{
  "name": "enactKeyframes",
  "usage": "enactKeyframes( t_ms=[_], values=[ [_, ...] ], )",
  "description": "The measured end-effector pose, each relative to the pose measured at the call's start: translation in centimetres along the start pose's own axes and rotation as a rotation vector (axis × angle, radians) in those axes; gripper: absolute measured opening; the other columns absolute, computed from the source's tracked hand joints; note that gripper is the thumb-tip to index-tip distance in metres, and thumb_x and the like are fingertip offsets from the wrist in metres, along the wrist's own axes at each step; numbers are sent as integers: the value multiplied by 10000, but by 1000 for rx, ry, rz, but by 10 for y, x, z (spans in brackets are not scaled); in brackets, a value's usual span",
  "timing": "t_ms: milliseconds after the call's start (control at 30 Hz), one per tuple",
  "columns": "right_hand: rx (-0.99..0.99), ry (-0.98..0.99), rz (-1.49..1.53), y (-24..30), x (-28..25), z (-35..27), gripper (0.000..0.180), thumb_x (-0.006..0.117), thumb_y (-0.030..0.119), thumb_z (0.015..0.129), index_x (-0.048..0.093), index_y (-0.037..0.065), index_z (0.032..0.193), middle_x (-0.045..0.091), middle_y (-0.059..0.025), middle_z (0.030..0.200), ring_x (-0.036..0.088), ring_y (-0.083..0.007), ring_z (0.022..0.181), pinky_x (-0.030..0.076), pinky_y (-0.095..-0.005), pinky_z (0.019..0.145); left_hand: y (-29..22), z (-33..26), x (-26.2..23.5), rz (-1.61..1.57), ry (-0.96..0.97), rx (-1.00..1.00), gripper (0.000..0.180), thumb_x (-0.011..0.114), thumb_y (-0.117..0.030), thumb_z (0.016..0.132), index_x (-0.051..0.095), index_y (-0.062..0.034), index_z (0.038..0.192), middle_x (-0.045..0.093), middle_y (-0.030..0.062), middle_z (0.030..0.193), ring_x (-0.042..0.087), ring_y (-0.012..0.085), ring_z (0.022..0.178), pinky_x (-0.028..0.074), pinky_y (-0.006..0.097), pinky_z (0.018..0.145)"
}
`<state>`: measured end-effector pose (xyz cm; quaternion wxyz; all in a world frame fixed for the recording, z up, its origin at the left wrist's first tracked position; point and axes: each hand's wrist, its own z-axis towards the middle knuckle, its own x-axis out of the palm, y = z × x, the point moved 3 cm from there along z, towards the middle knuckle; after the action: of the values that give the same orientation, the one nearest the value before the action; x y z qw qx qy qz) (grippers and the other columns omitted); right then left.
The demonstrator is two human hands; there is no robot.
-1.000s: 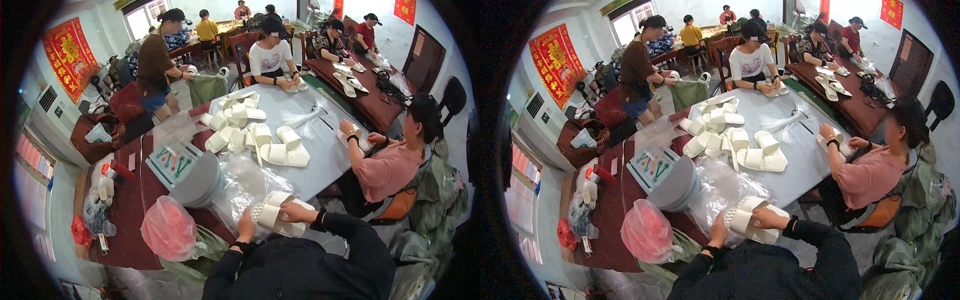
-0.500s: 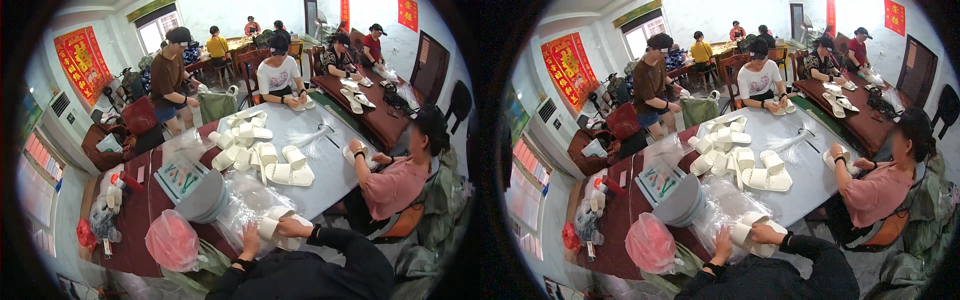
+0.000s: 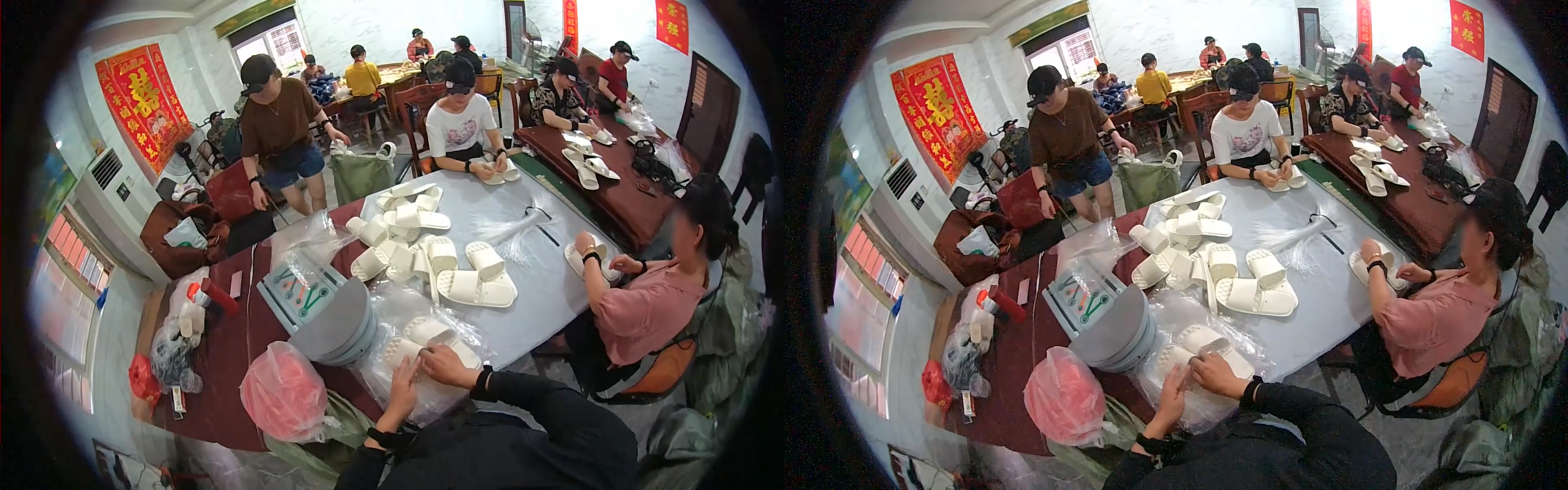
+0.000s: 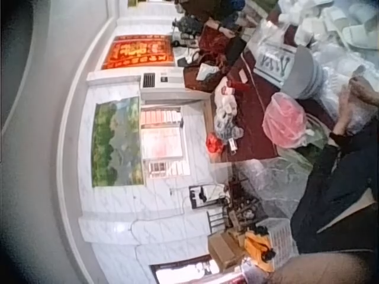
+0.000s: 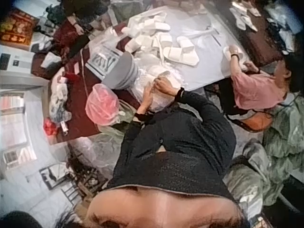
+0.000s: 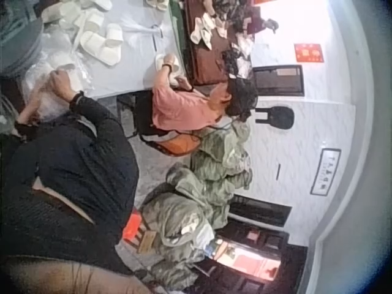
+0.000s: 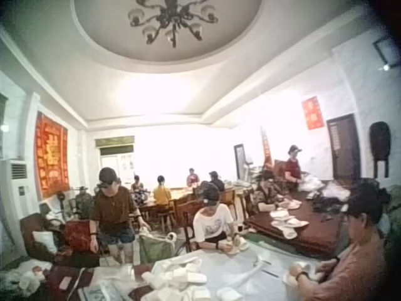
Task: Inspecting, cleaning, and packing finished white slippers into plastic bags.
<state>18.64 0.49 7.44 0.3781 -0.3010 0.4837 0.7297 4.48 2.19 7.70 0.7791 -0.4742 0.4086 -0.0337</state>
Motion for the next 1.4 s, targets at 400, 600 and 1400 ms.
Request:
enactKeyframes(
  t_ms=[400,600,1400],
  values=[
    [131,-8,77,-7,12,-27,193,551,197,728,511,29,815,491,-191,784,484,-364,781,394,-429,689,-27,-7,-7,54,15,58,382,409,-27,794,484,-96,1162,438,193,1206,391,372,1104,238,448,991],
    [44,-110,124,-28,14,-48,236,558,195,727,506,27,885,466,-216,817,475,-374,753,376,-448,652,-59,-3,6,47,175,248,378,421,-13,795,488,-98,1157,469,171,1174,409,347,1101,270,446,975],
    [-235,163,589,111,-145,16,356,533,31,776,470,-35,1120,516,-207,1089,513,-324,976,406,-363,837,-59,-6,-92,-836,-374,-378,207,354,-149,921,471,8,987,566,124,949,575,152,733,513,268,617]
  ],
)
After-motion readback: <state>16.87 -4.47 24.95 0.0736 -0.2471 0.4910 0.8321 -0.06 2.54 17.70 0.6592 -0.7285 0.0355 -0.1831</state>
